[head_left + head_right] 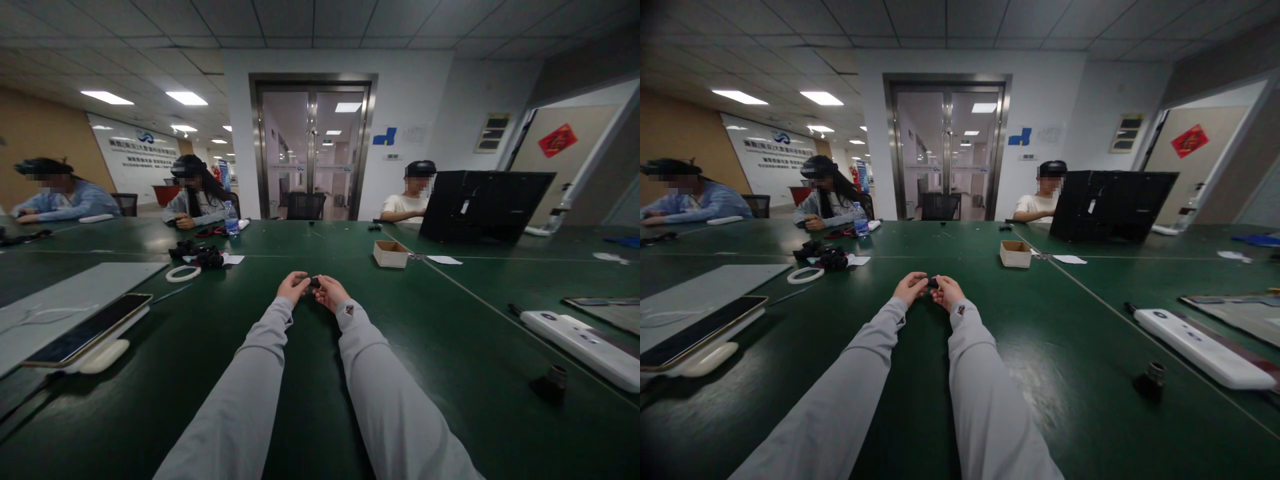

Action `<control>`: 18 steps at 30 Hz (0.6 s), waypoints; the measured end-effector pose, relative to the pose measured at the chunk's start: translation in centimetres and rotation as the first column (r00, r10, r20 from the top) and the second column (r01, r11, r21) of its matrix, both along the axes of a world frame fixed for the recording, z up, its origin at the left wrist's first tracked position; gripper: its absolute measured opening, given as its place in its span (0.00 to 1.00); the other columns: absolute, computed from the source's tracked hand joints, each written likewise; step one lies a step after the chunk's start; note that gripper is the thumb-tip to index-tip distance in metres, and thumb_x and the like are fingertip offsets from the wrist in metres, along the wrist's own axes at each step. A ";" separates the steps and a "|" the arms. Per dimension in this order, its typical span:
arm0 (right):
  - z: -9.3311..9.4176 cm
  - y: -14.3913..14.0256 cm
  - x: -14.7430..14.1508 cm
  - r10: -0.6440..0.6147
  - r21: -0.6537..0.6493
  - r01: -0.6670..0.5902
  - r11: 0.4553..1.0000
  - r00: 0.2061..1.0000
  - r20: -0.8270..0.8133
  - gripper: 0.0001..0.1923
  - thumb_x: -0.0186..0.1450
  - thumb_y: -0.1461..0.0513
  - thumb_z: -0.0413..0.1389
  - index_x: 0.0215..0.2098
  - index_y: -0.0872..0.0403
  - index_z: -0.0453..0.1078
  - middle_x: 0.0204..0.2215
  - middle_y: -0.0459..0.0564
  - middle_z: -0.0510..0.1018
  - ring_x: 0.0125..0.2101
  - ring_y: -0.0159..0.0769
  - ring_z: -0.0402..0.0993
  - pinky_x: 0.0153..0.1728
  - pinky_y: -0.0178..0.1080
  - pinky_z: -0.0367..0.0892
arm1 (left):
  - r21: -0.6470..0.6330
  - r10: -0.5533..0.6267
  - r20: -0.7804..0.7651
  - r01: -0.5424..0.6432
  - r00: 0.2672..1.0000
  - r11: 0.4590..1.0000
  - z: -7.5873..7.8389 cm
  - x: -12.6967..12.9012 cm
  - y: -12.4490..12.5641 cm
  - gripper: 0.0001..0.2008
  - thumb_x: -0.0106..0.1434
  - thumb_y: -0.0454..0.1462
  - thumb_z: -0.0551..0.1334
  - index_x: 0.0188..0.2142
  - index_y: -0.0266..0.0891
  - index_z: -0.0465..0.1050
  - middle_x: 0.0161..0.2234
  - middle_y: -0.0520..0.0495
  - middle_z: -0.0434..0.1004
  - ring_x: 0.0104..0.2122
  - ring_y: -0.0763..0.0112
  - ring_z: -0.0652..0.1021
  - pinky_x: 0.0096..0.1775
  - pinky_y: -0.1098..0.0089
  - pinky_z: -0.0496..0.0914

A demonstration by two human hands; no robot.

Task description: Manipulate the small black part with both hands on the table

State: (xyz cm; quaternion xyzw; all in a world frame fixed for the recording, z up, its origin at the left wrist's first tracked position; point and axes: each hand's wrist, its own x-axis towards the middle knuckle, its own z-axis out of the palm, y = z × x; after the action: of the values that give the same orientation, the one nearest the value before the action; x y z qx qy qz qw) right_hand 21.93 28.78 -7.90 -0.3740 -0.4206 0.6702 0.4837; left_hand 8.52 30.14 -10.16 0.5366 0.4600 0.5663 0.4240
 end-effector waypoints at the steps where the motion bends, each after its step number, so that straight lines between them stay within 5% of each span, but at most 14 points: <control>1: 0.0 0.0 0.0 0.000 0.000 0.000 1.000 1.000 0.003 0.08 0.67 0.63 0.43 0.34 0.57 0.61 0.13 0.44 0.67 0.12 0.24 0.62 0.14 0.25 0.60 | -0.046 0.011 -0.001 -0.011 1.000 0.999 0.0 0.1 0.0 0.16 0.49 0.44 0.63 0.33 0.34 0.69 0.24 0.48 0.72 0.22 0.76 0.72 0.22 0.76 0.66; 4: 0.1 -0.1 0.0 0.000 -0.004 0.000 1.000 1.000 0.013 0.08 0.67 0.63 0.44 0.34 0.57 0.62 0.14 0.44 0.67 0.12 0.24 0.62 0.14 0.25 0.60 | -0.088 0.024 -0.028 -0.026 0.999 0.996 0.0 0.1 0.1 0.15 0.51 0.45 0.61 0.26 0.34 0.67 0.19 0.50 0.70 0.18 0.77 0.70 0.20 0.77 0.63; 11: 0.0 0.0 0.0 -0.010 -0.001 0.010 1.000 1.000 0.011 0.08 0.67 0.63 0.44 0.34 0.56 0.62 0.13 0.43 0.67 0.12 0.23 0.62 0.14 0.25 0.59 | 0.059 -0.066 -0.009 0.066 0.998 0.996 0.3 -0.3 -0.4 0.14 0.45 0.38 0.66 0.32 0.36 0.69 0.25 0.50 0.72 0.25 0.76 0.72 0.25 0.77 0.65; 18: 0.0 0.0 0.0 0.019 0.003 -0.019 1.000 1.000 0.018 0.08 0.67 0.63 0.44 0.34 0.56 0.62 0.13 0.43 0.67 0.12 0.24 0.62 0.14 0.25 0.60 | -0.100 0.040 -0.064 -0.046 0.997 0.994 0.2 0.1 0.0 0.13 0.53 0.45 0.59 0.27 0.35 0.67 0.20 0.50 0.69 0.19 0.76 0.70 0.19 0.76 0.62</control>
State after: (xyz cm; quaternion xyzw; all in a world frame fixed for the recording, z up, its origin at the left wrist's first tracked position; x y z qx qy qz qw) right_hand 21.95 28.76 -7.91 -0.3752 -0.4296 0.6706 0.4743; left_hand 8.58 30.15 -9.98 0.5215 0.5126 0.5343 0.4241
